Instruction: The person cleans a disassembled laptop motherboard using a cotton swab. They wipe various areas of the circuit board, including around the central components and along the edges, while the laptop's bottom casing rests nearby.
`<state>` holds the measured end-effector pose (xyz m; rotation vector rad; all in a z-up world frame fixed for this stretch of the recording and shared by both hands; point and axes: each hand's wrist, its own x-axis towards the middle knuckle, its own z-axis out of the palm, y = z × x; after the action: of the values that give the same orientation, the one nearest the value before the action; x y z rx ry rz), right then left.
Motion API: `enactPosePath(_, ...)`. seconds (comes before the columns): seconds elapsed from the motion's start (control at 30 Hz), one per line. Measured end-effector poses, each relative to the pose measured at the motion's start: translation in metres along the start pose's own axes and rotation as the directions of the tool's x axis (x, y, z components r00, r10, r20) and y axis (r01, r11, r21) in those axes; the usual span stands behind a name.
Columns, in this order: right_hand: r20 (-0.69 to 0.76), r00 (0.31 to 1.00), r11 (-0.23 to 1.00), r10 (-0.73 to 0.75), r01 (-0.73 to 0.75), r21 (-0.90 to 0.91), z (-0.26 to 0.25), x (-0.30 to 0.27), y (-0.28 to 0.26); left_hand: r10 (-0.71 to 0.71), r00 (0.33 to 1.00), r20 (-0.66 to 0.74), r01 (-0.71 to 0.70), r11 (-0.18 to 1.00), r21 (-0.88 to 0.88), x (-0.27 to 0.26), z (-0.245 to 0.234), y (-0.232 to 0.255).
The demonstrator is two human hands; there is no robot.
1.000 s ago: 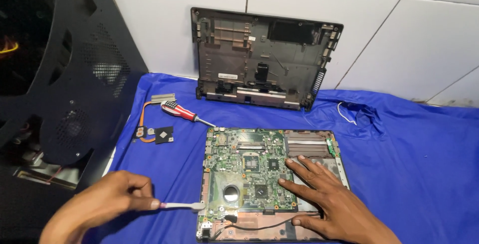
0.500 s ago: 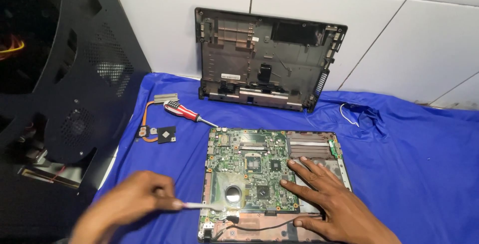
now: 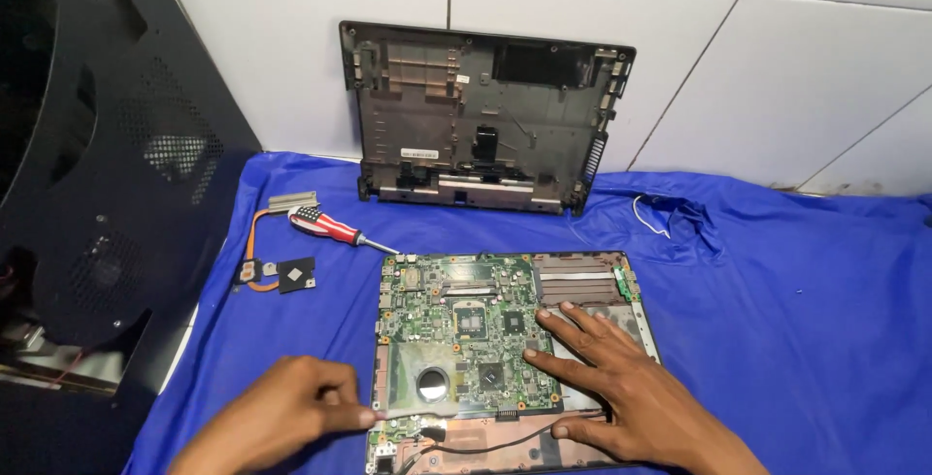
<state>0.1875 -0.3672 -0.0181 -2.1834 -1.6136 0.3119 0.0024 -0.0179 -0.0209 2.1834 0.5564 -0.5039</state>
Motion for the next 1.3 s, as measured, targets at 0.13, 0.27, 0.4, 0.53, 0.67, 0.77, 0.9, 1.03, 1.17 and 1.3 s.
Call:
enactPosePath(0.13,-0.007,1.000,1.000,-0.001,0.001,0.010,0.001,-0.001,0.001,-0.062,0.998,-0.025,0.062,0.998,0.013,-0.001,-0.014,-0.019)
enactPosePath(0.27,-0.013,1.000,0.999,0.006,-0.006,0.037,0.000,-0.001,0.000,-0.230,0.954,-0.190,0.237,0.971,0.016,0.002,-0.031,-0.037)
enactPosePath(0.4,-0.005,1.000,1.000,-0.003,0.003,0.020,0.002,-0.002,0.003,-0.163,0.986,-0.025,0.163,0.987,-0.013,0.000,-0.008,-0.002)
enactPosePath(0.53,-0.009,1.000,1.000,-0.010,0.010,0.014,0.001,-0.002,0.002,-0.074,0.997,-0.036,0.076,0.997,0.034,0.003,-0.003,-0.002)
enactPosePath(0.67,-0.017,1.000,1.000,-0.020,0.020,0.018,0.001,-0.002,0.001,-0.190,0.955,-0.228,0.204,0.978,0.039,-0.005,-0.027,-0.012)
enactPosePath(0.77,-0.009,1.000,0.999,-0.011,0.011,0.032,0.000,-0.002,0.001,-0.087,0.974,-0.211,0.068,0.993,-0.098,0.009,-0.016,-0.032)
enactPosePath(0.9,-0.006,1.000,0.999,-0.007,0.008,0.037,0.000,-0.002,0.000,-0.035,0.999,0.010,0.036,0.999,-0.040,0.004,0.003,0.004)
enactPosePath(1.03,-0.011,1.000,0.999,0.001,-0.001,0.034,0.000,-0.002,-0.003,0.115,0.985,-0.130,-0.106,0.992,0.071,-0.001,-0.002,0.002)
enactPosePath(1.17,-0.057,0.998,0.999,-0.027,0.028,0.018,0.003,-0.001,0.004,0.440,0.722,-0.534,-0.522,0.853,-0.003,0.007,0.000,0.000)
enactPosePath(1.3,-0.020,0.991,0.972,0.130,-0.123,0.201,-0.010,0.010,-0.008,0.312,0.707,-0.635,-0.623,0.701,-0.348,0.016,0.030,0.013)
